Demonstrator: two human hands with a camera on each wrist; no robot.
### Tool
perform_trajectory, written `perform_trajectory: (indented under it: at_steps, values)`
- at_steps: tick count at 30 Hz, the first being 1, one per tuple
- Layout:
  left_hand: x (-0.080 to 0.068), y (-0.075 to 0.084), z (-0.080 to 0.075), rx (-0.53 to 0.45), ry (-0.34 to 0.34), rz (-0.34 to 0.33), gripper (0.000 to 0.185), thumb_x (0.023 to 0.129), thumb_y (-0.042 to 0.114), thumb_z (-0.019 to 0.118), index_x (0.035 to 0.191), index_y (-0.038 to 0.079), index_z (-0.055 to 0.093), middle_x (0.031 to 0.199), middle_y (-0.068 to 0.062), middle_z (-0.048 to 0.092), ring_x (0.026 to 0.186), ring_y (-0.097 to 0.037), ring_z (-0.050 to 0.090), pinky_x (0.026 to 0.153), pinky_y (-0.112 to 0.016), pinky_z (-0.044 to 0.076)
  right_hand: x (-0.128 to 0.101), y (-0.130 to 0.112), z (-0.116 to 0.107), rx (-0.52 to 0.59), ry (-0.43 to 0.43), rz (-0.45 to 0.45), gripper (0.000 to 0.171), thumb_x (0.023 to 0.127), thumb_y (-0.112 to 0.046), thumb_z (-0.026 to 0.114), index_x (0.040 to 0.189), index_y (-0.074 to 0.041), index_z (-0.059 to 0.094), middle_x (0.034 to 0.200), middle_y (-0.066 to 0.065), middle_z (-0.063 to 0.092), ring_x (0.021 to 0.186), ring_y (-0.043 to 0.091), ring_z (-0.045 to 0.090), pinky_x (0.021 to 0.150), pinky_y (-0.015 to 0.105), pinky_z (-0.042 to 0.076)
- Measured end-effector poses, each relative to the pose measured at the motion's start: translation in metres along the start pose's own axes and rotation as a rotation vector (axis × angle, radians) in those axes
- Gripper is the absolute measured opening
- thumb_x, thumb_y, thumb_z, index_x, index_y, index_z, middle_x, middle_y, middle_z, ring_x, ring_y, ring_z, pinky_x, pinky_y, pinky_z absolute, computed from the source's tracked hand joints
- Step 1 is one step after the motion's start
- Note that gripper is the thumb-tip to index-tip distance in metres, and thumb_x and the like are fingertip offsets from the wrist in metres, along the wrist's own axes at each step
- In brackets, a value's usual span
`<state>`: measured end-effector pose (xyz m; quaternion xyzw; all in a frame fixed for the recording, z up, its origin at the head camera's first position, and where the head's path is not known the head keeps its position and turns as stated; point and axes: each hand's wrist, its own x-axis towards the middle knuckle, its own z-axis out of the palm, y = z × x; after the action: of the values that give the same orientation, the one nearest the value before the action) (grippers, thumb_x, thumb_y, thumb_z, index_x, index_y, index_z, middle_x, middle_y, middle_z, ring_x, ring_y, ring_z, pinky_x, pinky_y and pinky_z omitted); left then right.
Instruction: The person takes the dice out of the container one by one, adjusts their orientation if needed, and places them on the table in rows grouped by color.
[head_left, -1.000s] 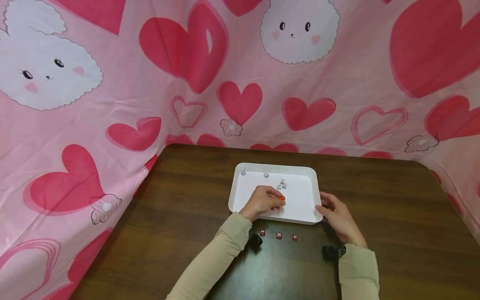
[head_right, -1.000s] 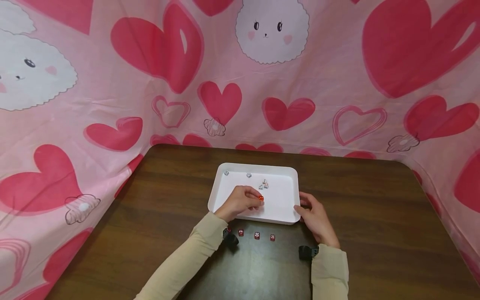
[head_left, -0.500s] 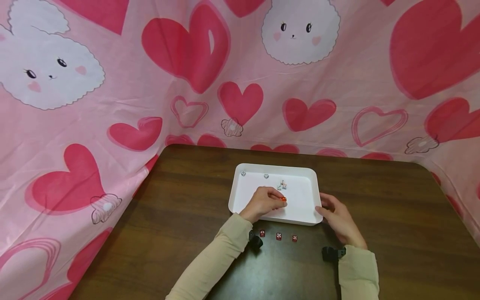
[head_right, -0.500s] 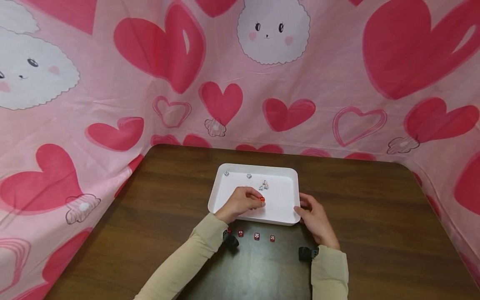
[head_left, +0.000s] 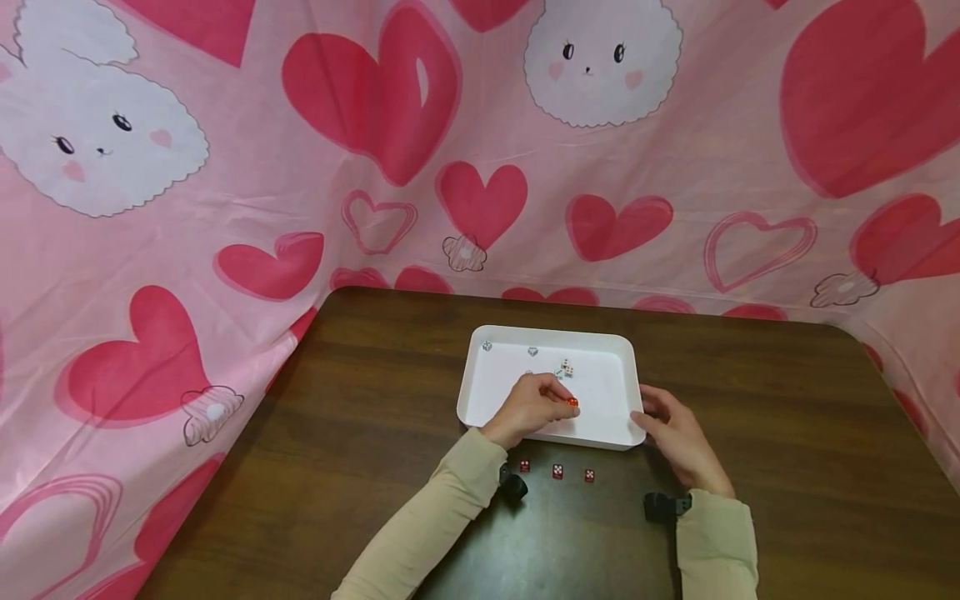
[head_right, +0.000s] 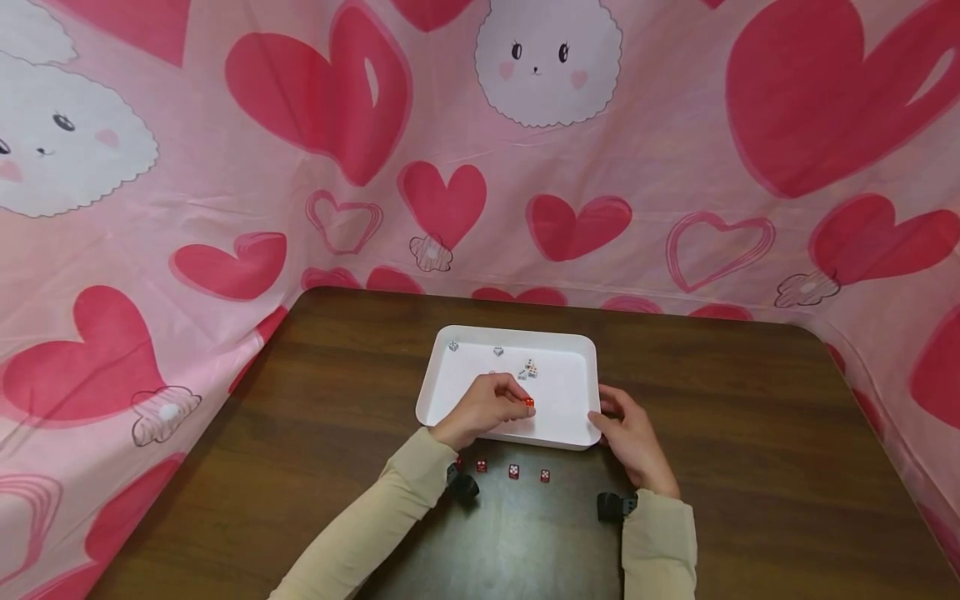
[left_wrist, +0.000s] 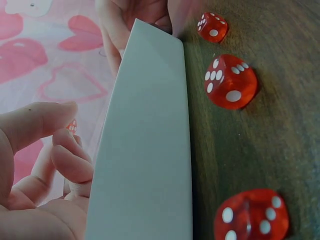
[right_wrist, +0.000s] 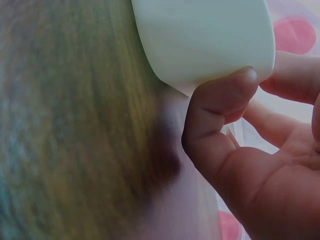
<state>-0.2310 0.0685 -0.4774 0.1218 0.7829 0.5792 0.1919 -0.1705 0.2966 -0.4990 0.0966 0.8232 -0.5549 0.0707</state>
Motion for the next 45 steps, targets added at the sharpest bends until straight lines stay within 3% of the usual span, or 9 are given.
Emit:
perform_trajectory:
  at_steps: [25,38,45]
  values:
    - [-0.009,0.005,0.005,0.043,-0.079,0.040,0.012,0.079,0.013,0.079,0.083,0.007,0.069,0.078,-0.001,0.070,0.064,-0.010,0.058,0.059,-0.021,0.047,0.001,-0.001,-0.001,-0.008,0.000,0.012,0.058,0.098,-0.020,0.054,0.148,-0.003,0.031,0.136,0.027,0.043,0.115,0.034,0.048,0.091,0.039,0.053]
    - [-0.015,0.008,0.010,0.082,-0.084,0.049,0.011,0.077,0.008,0.079,0.081,0.006,0.068,0.073,-0.001,0.067,0.060,-0.008,0.054,0.056,-0.021,0.043,0.000,0.001,-0.001,-0.007,0.001,0.019,0.060,0.098,-0.022,0.056,0.148,-0.002,0.031,0.137,0.027,0.043,0.114,0.034,0.048,0.090,0.036,0.054]
    - [-0.015,0.008,0.011,0.087,-0.088,0.056,0.010,0.077,0.007,0.078,0.082,0.006,0.069,0.071,0.000,0.066,0.058,-0.008,0.053,0.054,-0.020,0.043,0.001,0.000,-0.001,-0.008,-0.007,0.025,0.061,0.098,-0.024,0.055,0.149,-0.004,0.029,0.140,0.026,0.041,0.118,0.035,0.047,0.095,0.042,0.051]
